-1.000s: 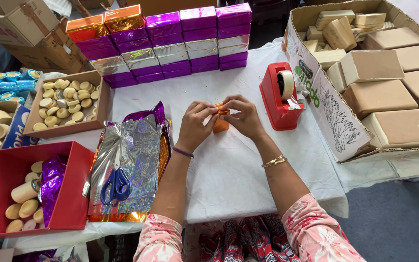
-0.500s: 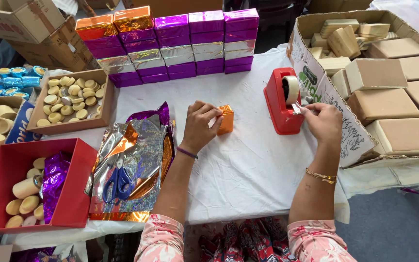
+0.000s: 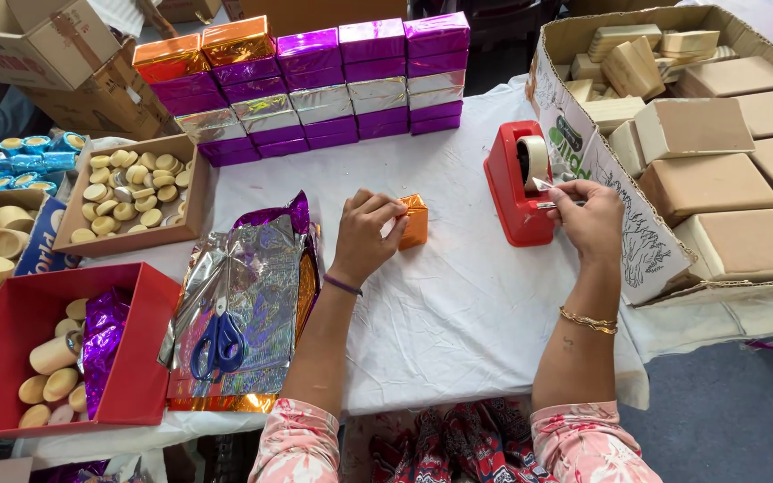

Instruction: The person wipes a stack of small wooden blocks with a cloth, then wraps the stack in orange metallic foil. They fold the foil around the blocks and secure it with clear tape from a red dispenser. The wrapped package is placed on the table.

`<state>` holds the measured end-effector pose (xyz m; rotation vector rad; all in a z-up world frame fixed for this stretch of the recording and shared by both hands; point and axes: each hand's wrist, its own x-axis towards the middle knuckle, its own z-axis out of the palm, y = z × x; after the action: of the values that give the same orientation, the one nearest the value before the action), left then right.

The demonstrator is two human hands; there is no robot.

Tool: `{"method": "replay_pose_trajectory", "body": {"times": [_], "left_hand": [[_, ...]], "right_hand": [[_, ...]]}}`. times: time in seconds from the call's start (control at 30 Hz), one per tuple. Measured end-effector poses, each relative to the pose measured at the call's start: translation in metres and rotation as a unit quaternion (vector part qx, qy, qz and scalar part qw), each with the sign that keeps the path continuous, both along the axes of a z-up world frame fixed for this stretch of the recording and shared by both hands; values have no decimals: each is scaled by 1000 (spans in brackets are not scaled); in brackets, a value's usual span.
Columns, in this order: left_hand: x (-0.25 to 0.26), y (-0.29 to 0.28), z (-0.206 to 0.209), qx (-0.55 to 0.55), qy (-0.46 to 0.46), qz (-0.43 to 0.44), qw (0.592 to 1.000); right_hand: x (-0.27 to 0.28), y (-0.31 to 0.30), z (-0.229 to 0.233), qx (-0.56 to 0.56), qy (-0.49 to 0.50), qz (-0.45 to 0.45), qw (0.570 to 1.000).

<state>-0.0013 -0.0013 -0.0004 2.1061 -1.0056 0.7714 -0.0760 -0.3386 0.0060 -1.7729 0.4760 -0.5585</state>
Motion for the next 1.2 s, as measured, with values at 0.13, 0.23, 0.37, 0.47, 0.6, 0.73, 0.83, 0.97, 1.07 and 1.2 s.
{"method": "replay_pose_trajectory", "body": {"times": [0.13,0.23,0.37,0.47,0.6,0.73,0.83,0.97,1.07,1.2], "left_hand": [[1,0,0,-2,-4,3,1000],[0,0,-1,-3,-4,4,1000],[-1,-1,1,-6,-5,2,1000],[-1,-1,2,-8,-6,3,1000],[2,-1,-2,-2,-6,10,1000],[3,-1,-4,-1,0,14,1000],[3,0,-4,-2,0,13,1000],[0,-1,-3,0,5,16,1000],[-1,-2,0,2,15,22,1000],[-2,-2,2,-52,29,-5,998]], "right_hand": [[-13,6,20,-64,17,-3,998],[-14,6,19,-94,41,-19,995],[-9,-12,-2,-26,1,10,1000],[-15,-10,7,25,-27,54,998],[-19,-10,12,31,1,58,998],[-15,-29,-12,61,16,109,992],[-15,-31,-12,45,38,131,990],[-13,-25,-4,14,71,125,989],[-15,-11,14,-60,123,83,987],[-14,-4,20,-157,177,32,971]]}}
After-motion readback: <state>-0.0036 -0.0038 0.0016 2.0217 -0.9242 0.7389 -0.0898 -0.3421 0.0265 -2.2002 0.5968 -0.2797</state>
